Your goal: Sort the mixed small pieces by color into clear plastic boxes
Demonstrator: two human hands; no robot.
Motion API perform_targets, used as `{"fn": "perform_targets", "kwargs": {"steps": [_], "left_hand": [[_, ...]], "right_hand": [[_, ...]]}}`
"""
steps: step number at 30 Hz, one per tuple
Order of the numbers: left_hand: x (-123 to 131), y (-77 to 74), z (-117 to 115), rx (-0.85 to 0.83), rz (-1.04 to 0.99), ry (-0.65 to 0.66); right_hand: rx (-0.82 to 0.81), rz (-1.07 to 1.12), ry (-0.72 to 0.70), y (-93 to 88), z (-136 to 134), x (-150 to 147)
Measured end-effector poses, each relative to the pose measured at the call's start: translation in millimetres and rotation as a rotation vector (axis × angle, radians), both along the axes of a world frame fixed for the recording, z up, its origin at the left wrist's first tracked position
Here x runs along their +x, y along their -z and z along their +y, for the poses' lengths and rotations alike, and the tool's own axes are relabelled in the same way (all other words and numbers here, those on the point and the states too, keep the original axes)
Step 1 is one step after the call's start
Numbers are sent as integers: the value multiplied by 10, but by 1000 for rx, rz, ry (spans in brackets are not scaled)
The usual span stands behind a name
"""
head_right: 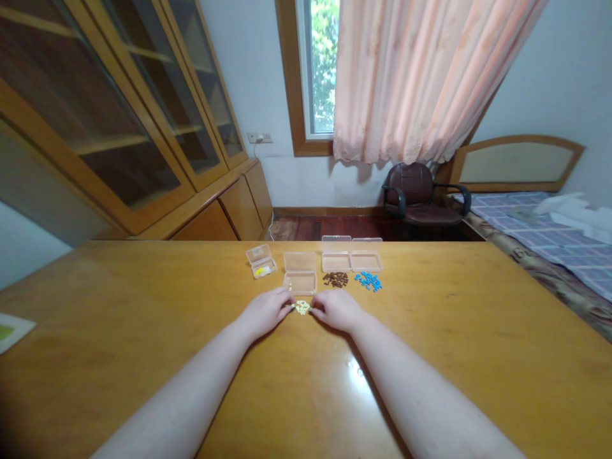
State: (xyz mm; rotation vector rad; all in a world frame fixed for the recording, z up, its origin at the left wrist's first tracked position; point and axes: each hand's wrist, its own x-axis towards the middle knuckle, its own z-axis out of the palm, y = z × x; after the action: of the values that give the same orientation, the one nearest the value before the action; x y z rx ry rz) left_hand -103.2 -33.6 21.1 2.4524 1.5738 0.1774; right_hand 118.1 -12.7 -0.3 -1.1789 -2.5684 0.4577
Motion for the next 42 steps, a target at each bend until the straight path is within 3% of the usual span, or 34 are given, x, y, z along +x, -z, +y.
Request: {"fn": "perform_targets", "kwargs": {"steps": [16,26,42], "left_hand": [[-19,5,5,20,7,28],[-9,-52,15,13,57,22],[26,125,81,128,173,19]], "right_hand": [[37,-27,-47,-57,-9,18],[65,-124,18,-107,-12,-24],[73,-78,-33,-93,3,18]]}}
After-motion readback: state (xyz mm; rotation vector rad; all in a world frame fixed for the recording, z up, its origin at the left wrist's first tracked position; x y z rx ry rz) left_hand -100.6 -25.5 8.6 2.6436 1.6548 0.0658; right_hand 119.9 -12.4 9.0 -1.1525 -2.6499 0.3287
